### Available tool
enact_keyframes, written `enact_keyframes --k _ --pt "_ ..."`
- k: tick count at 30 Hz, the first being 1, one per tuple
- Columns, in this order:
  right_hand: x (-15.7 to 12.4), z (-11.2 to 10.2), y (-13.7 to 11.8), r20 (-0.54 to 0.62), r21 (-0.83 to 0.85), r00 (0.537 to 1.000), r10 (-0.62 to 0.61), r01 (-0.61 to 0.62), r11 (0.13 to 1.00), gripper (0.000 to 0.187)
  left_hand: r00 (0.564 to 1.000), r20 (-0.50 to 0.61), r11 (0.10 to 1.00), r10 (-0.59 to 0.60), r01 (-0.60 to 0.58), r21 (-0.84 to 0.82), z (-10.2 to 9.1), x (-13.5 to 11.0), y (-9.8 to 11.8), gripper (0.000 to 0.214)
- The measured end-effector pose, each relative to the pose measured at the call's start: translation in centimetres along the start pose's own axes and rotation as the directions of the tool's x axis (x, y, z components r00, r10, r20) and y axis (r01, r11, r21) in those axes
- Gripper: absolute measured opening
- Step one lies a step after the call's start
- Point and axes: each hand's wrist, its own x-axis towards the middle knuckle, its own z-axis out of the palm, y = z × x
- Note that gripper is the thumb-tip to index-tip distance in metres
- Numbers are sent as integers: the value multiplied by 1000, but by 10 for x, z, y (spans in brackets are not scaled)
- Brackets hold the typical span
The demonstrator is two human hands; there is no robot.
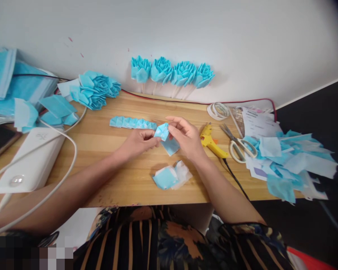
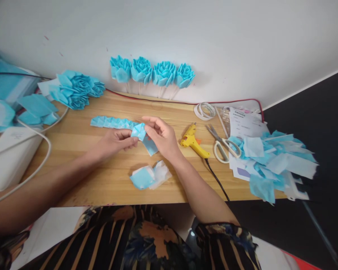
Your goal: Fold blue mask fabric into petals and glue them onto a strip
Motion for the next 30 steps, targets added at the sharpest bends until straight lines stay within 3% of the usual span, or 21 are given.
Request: enact_keyframes --k 9,14,16,19,21,22,23,25,27,28,30 --pt "0 -4 1 33 -8 999 -2 2 1000 41 999 -15 997 -43 42 -65 -1 0 3 29" --pt "3 -10 1 -70 -30 993 -93 91 995 39 992 -83 940 -92 59 -337 -14 1 9 27" --pt "2 -9 -1 20 -43 992 -125 126 991 48 993 -55 912 -106 75 -404 -17 0 12 28" --pt "-3 -2 -5 231 -96 960 -156 182 979 55 990 95 907 -108 137 -398 -16 -3 17 29" --pt "-5 1 -8 311 -155 942 -124 179 972 41 986 129 906 -110 152 -395 -15 -5 19 27" --pt "-5 0 -9 301 -180 949 -97 156 971 31 989 93 901 -112 140 -410 -15 -4 20 25" --pt "-4 -3 -10 250 -198 966 -74 126 972 24 993 27 892 -117 117 -437 -16 -3 21 22" --pt "-1 -12 -10 27 -196 996 -82 85 977 23 980 -137 866 -147 60 -497 -19 0 20 17" --pt "4 -22 -9 -215 -153 966 -146 114 982 24 948 -252 842 -196 32 -538 -22 4 17 14" --pt "6 -26 -8 -284 -124 944 -168 138 983 23 937 -274 838 -216 34 -544 -23 6 15 14" --pt "9 -29 -4 -306 -70 937 -166 151 986 22 937 -266 854 -225 58 -517 -22 7 11 14"
